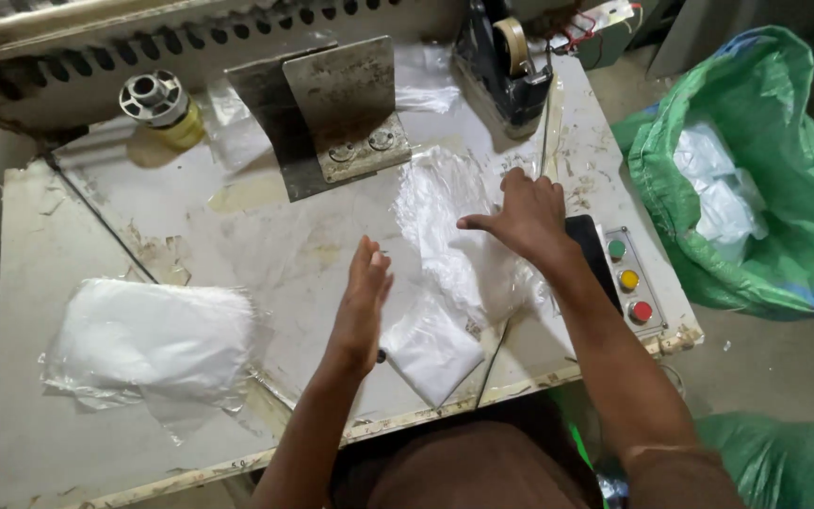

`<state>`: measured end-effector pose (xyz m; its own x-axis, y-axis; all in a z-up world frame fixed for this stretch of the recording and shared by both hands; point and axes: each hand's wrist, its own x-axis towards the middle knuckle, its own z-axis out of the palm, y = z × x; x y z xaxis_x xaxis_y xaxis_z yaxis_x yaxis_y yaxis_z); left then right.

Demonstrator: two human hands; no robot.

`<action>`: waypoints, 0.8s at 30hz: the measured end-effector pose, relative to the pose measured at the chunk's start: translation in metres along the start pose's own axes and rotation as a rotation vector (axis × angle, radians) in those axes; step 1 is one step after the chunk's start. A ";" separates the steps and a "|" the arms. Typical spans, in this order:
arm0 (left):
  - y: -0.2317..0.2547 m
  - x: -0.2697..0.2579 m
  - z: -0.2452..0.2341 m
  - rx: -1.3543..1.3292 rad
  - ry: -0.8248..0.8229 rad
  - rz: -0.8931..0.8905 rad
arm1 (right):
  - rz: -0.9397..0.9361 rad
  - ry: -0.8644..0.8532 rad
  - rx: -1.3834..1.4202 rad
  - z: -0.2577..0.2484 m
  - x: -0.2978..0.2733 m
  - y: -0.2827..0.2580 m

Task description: Folding and stacking plastic bags on a workbench

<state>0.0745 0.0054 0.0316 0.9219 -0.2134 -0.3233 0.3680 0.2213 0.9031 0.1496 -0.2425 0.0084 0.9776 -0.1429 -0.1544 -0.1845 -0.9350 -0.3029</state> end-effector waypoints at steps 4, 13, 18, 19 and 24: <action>-0.065 0.049 0.014 -0.378 -0.067 -0.102 | 0.073 -0.187 -0.109 0.014 0.027 -0.006; -0.057 0.036 0.038 -0.549 -0.087 -0.110 | 0.033 -0.396 0.906 0.016 -0.002 0.026; -0.037 0.041 0.026 0.159 0.060 0.221 | 0.060 -0.375 1.073 -0.036 -0.032 0.013; -0.031 0.046 0.025 0.161 0.058 0.222 | 0.061 -0.372 1.075 -0.041 -0.037 0.010; 0.007 0.070 0.017 0.652 0.060 0.970 | 0.052 -0.491 1.001 -0.056 -0.054 0.001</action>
<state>0.1390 -0.0246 0.0201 0.7927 -0.1746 0.5840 -0.6090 -0.2673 0.7468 0.1025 -0.2540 0.0687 0.8610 0.1770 -0.4768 -0.4386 -0.2162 -0.8723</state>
